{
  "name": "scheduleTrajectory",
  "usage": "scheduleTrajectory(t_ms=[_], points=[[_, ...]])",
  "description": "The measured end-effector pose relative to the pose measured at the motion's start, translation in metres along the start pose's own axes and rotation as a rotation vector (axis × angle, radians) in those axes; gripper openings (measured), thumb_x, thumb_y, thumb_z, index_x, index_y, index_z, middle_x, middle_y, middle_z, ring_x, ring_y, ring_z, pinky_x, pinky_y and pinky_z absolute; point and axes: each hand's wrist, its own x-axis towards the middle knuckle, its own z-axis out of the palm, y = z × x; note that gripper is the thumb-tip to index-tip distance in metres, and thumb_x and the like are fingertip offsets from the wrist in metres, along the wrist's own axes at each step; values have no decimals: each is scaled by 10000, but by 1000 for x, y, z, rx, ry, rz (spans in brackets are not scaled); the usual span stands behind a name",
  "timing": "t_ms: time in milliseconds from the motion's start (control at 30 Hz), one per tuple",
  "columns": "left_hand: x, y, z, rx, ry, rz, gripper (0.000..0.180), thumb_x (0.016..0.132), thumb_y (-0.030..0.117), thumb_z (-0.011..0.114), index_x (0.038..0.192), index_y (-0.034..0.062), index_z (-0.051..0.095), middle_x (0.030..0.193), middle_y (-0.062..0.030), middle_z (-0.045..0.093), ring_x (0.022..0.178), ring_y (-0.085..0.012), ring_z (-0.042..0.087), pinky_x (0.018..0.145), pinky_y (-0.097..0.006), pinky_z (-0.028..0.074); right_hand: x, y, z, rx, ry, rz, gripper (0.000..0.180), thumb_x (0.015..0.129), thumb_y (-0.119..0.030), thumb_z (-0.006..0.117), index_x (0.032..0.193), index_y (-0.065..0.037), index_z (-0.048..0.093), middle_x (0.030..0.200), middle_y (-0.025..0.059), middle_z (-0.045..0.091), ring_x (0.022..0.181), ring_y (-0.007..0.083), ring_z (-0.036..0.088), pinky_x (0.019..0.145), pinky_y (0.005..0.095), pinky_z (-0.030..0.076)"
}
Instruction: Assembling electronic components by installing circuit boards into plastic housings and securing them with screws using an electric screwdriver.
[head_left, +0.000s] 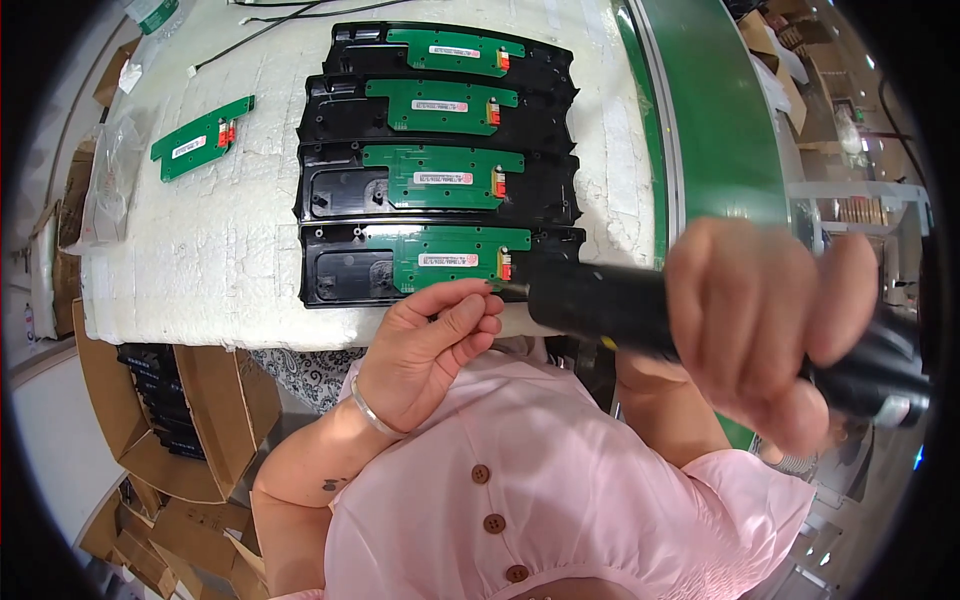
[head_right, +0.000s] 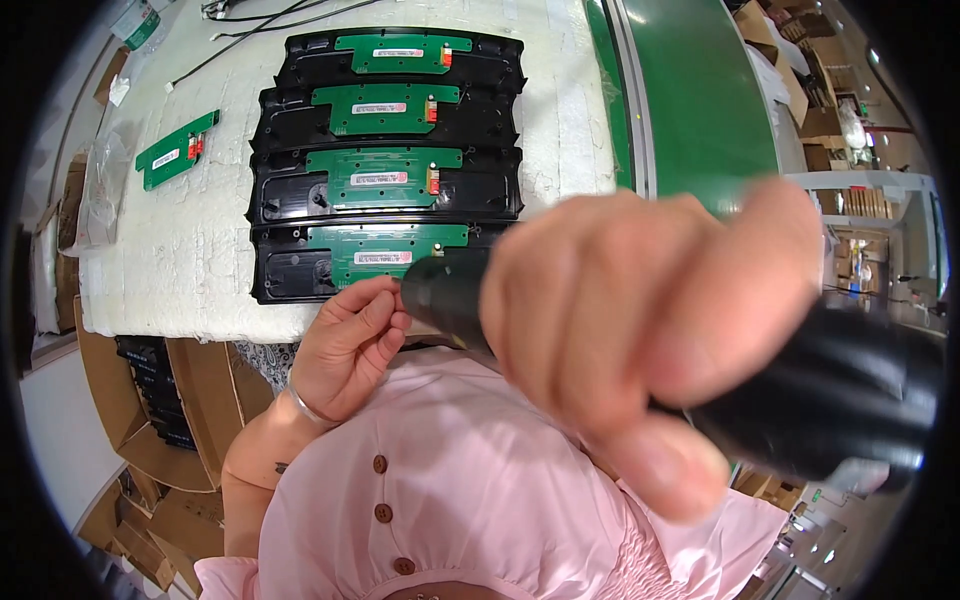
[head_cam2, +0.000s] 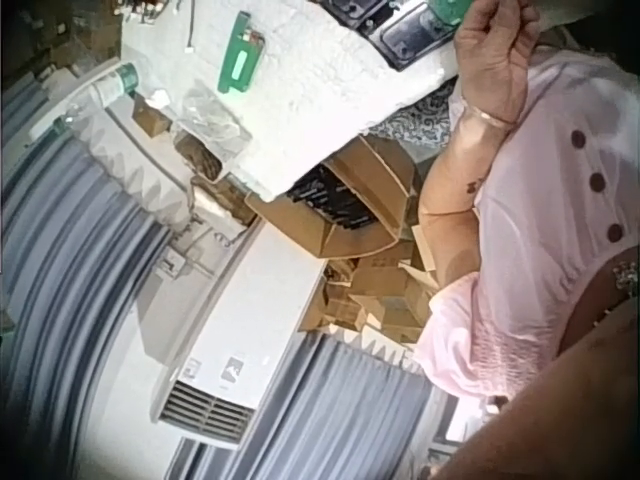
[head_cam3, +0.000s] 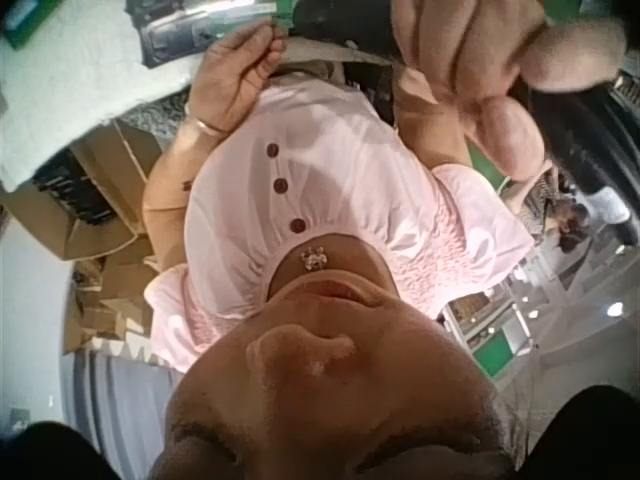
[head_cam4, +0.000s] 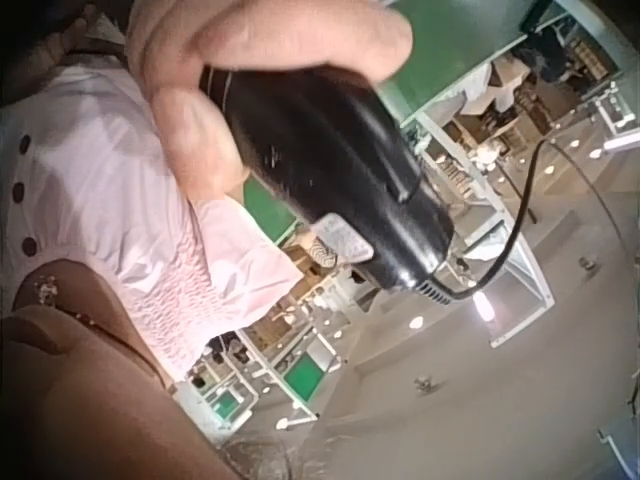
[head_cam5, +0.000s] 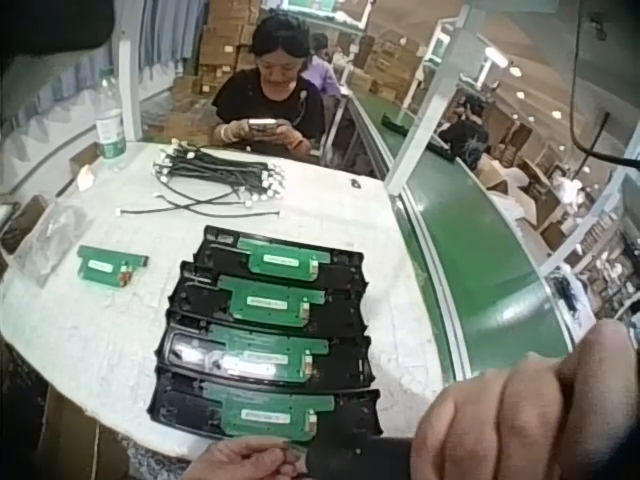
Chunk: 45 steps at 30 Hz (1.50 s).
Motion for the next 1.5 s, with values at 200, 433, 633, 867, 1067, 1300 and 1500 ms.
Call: scheduleTrajectory(t_ms=[200, 433, 633, 867, 1067, 1300, 1500], points=[[8, -2, -5, -87, -71, 2, 119, 852, 116, 559, 933, 31, 575, 855, -87, 607, 734, -124, 598, 639, -191, 508, -3, -10, -3, 0, -131, 11, 277, 685, -50, 666, 817, -108, 430, 539, -32, 539, 439, 36, 516, 452, 146, 446], [14, -11, -7, -127, -163, -8, 242, 882, 240, 515, 963, 17, 562, 868, -103, 602, 775, -158, 590, 695, -243, 494, -7, -2, 1, 2, -75, -28, 285, 703, -58, 680, 828, -110, 429, 534, -39, 531, 440, 37, 517, 442, 153, 441], [6, -6, 16, -196, -207, -252, 470, 920, 312, 425, 1169, -86, 421, 1206, -188, 441, 1157, -262, 420, 1002, -322, 318, 0, 42, -1, -144, 210, 22, 199, 699, -70, 483, 879, -63, 398, 527, -13, 405, 411, 85, 387, 442, 231, 318], [0, -4, 1, 154, -98, -119, 300, 881, 45, 466, 1155, -76, 454, 1115, -194, 528, 1062, -253, 527, 905, -265, 454, 6, 54, -11, -238, 273, 172, 235, 653, -87, 468, 870, -33, 396, 520, 11, 370, 405, 97, 326, 454, 266, 327], [0, -3, -4, 162, -65, -129, 294, 877, 148, 519, 1106, -37, 515, 1018, -160, 584, 914, -219, 599, 786, -240, 495, 12, 61, -15, -322, 146, 184, 188, 689, -73, 493, 829, -34, 373, 519, 36, 380, 407, 101, 325, 422, 256, 315], [-1, -4, 9, 57, -59, -120, 322, 926, 202, 409, 1123, -46, 467, 1031, -173, 567, 931, -234, 584, 797, -282, 484, 10, 65, -11, -305, 136, 210, 199, 684, -42, 523, 817, -45, 375, 533, 40, 403, 412, 100, 336, 408, 253, 306], [-5, 1, 0, 155, -141, -70, 262, 922, 170, 408, 1100, -15, 464, 1012, -183, 566, 951, -245, 577, 811, -315, 479, 8, 34, 2, -74, 183, 78, 228, 697, -61, 505, 893, -79, 391, 571, -14, 414, 450, 93, 372, 442, 237, 313]])
